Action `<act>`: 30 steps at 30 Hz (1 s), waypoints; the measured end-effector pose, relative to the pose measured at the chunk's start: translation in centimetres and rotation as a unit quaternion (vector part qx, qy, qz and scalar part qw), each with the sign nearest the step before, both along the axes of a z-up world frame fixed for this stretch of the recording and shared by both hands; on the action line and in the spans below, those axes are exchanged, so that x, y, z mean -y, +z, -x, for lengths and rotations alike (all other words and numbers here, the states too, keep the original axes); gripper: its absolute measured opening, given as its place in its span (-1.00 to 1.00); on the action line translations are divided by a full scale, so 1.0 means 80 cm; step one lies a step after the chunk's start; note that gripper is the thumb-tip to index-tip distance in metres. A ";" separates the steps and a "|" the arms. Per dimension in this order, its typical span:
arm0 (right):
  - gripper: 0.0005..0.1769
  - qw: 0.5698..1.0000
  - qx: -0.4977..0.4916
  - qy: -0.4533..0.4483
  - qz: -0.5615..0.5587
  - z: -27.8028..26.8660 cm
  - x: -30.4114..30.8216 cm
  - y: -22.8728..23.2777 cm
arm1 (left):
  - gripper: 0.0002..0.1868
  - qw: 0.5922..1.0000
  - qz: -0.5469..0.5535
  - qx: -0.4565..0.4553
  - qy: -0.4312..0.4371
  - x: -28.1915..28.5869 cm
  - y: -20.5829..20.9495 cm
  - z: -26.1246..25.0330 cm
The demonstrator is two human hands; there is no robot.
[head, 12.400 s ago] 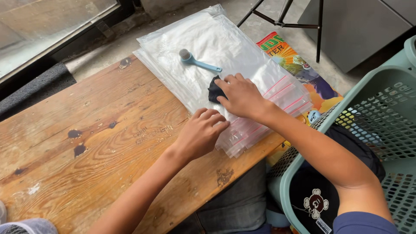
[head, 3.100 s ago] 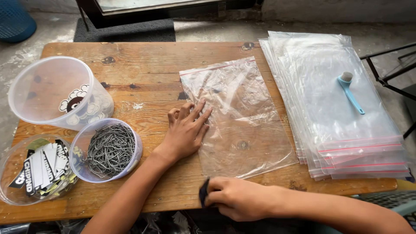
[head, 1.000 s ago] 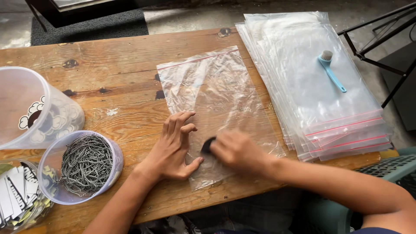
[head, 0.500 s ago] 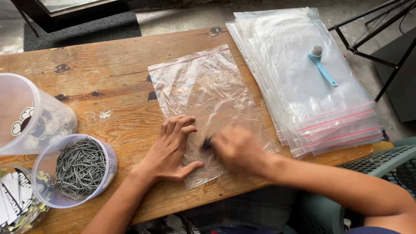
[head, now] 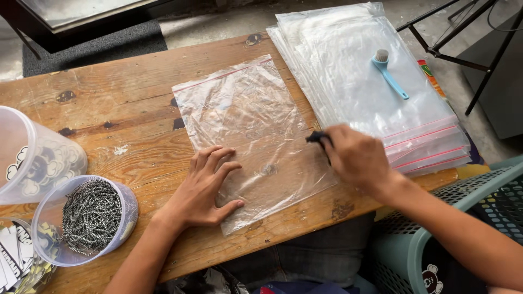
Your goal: The person cleans a black mesh bag with a small brush, attaches a metal chain with a cartoon bear charm to the zipper, and places the bag into a clear plastic ziplock bag. They then seal the bag and place it into a green plastic basket.
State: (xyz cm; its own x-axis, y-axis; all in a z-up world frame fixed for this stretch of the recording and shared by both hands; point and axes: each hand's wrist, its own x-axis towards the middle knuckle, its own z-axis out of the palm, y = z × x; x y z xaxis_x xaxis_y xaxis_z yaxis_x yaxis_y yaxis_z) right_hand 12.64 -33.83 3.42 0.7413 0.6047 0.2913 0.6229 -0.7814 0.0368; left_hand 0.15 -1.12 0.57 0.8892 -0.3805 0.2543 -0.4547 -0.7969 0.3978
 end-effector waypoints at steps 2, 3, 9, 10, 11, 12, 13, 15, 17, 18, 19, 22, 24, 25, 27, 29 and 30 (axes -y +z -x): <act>-0.78 0.999 -0.019 -0.024 -0.030 -0.040 0.014 0.006 | -0.40 1.000 0.010 0.010 -0.014 0.004 0.003 0.001; -0.76 0.997 -0.035 -0.045 -0.058 -0.060 0.024 0.011 | -0.54 0.999 0.022 0.022 -0.025 0.007 0.005 -0.001; -0.65 0.969 -0.173 -0.126 -0.128 -0.165 0.073 -0.006 | -0.89 0.997 0.042 0.063 -0.020 0.016 -0.011 -0.008; -0.65 0.968 -0.170 -0.127 -0.131 -0.157 0.072 -0.002 | -0.89 0.997 0.040 0.065 -0.023 0.017 -0.016 -0.012; -0.60 0.983 -0.096 -0.112 -0.113 -0.149 0.071 0.001 | -0.90 0.996 0.058 0.067 -0.025 0.019 -0.022 -0.015; -0.54 0.991 -0.021 -0.096 -0.094 -0.141 0.068 0.003 | -0.89 0.994 0.075 0.068 -0.028 0.019 -0.028 -0.017; -0.54 0.991 -0.021 -0.093 -0.095 -0.132 0.066 0.008 | -0.89 0.995 0.074 0.069 -0.025 0.023 -0.011 -0.018; -0.60 0.964 -0.075 0.125 -0.221 -0.113 0.056 0.015 | -0.95 0.947 0.314 -0.061 -0.020 0.027 0.023 -0.015; -0.44 0.936 -0.197 0.156 -0.246 -0.081 0.043 0.044 | -0.91 0.922 0.381 -0.067 0.001 0.019 0.044 -0.013; -0.26 0.894 -0.313 0.179 -0.265 -0.065 0.036 0.059 | -0.82 0.892 0.447 -0.072 0.014 0.015 0.054 -0.011; -0.26 0.893 -0.316 0.187 -0.261 -0.058 0.030 0.063 | -0.82 0.891 0.449 -0.067 0.023 0.016 0.068 -0.013; 0.29 0.817 -0.410 0.264 -0.307 -0.037 0.010 0.071 | -0.87 0.719 0.682 -0.127 -0.036 0.015 0.107 -0.019; -0.36 0.817 -0.409 0.242 -0.326 -0.026 -0.003 0.072 | -0.92 0.639 0.750 -0.168 0.025 0.008 0.131 -0.031; -0.36 0.816 -0.411 0.248 -0.322 -0.023 -0.009 0.064 | -0.92 0.638 0.752 -0.162 0.029 0.005 0.144 -0.037; -0.91 0.780 -0.439 0.190 -0.405 -0.015 -0.016 0.047 | -0.84 0.624 0.743 -0.187 0.156 0.000 0.168 -0.050; -0.92 0.751 -0.489 0.141 -0.421 -0.011 -0.026 0.049 | -0.87 0.600 0.752 -0.094 0.255 -0.024 0.169 -0.059; -0.88 0.718 -0.533 0.087 -0.439 -0.008 -0.031 0.050 | -0.87 0.569 0.746 -0.004 0.347 -0.036 0.169 -0.064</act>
